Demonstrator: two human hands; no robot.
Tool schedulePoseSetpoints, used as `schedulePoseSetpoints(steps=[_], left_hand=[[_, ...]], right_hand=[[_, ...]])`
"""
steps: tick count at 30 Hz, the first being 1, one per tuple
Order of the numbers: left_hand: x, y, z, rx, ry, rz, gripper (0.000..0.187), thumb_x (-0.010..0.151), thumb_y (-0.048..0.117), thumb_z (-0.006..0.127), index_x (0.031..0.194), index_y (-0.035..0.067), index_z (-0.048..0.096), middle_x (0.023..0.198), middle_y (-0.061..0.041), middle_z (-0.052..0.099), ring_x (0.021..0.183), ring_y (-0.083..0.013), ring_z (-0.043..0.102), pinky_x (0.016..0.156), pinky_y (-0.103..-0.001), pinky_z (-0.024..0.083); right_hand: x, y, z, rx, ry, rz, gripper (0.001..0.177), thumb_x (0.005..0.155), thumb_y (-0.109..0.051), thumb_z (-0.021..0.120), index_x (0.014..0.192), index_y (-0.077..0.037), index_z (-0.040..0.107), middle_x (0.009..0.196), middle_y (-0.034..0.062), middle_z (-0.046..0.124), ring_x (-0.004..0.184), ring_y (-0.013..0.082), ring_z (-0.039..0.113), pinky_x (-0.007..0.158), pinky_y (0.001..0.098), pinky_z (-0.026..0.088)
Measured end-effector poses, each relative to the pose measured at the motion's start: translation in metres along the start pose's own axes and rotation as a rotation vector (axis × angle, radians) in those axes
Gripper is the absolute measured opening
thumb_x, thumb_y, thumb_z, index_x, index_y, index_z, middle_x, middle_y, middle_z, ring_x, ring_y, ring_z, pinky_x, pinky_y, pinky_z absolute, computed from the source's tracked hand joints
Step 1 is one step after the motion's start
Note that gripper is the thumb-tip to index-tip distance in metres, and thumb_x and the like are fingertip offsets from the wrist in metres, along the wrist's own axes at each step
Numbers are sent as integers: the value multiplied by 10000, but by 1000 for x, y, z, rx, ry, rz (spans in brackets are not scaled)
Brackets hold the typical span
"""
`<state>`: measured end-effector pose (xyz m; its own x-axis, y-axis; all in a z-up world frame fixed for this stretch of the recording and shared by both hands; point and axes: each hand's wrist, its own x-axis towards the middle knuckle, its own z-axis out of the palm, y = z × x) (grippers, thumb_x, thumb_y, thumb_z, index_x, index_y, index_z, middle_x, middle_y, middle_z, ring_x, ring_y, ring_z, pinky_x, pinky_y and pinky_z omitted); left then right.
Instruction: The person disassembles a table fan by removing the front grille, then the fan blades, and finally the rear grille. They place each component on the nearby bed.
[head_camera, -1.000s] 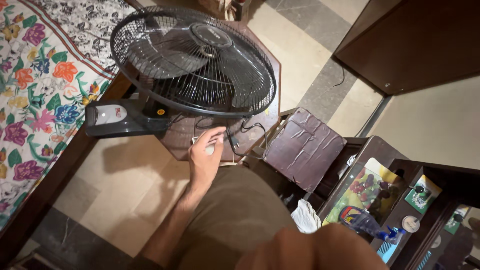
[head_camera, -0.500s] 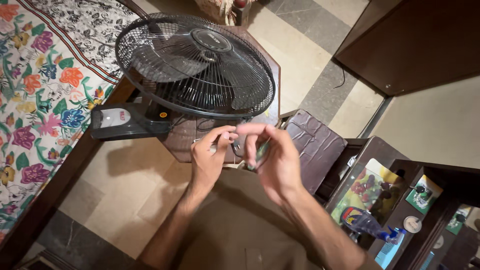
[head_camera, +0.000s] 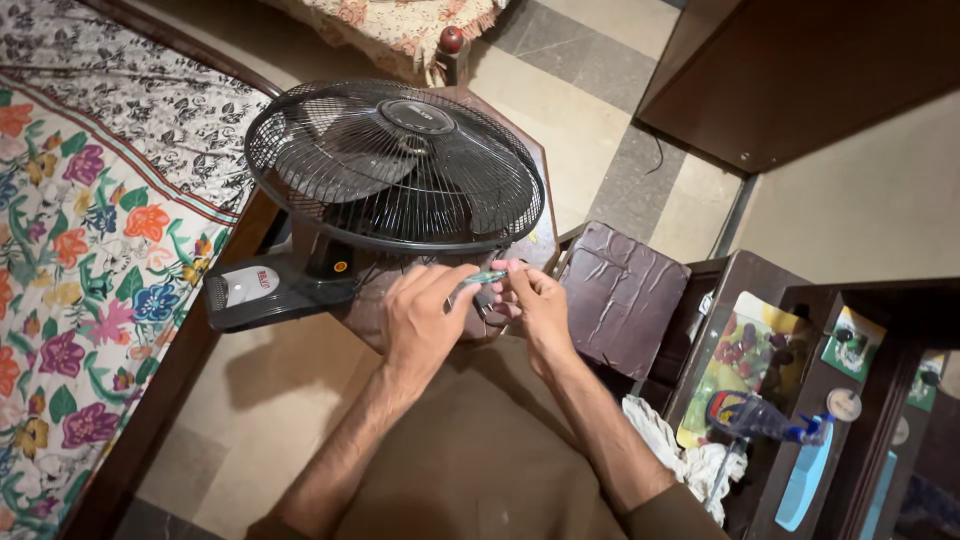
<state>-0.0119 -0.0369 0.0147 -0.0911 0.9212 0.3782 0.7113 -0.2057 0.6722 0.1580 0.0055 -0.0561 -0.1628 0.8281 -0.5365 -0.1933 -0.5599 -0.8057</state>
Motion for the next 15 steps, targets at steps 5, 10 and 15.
schedulePoseSetpoints(steps=[5,10,15], left_hand=[[8,-5,-20,147,-12,169,236,827,138,813,1054,95,762,978,12,739,914,-205,623,865,-427,402],[3,-14,-23,212,7,245,240,839,128,810,1070,121,744,1023,25,710,1083,-223,618,1069,-531,356],[7,-23,-20,208,0,278,247,816,127,807,1055,130,743,1026,20,711,1153,-251,606,1209,-646,228]], right_hand=[[-4,8,15,23,79,3,370,997,-350,661,1102,-5,746,928,47,764,753,56,639,632,199,455],[-7,16,30,233,44,-21,269,969,-265,694,1087,-24,715,941,40,759,781,58,679,683,188,530],[-6,18,35,299,-3,6,253,973,-245,720,1087,-21,745,871,26,745,646,41,555,546,185,388]])
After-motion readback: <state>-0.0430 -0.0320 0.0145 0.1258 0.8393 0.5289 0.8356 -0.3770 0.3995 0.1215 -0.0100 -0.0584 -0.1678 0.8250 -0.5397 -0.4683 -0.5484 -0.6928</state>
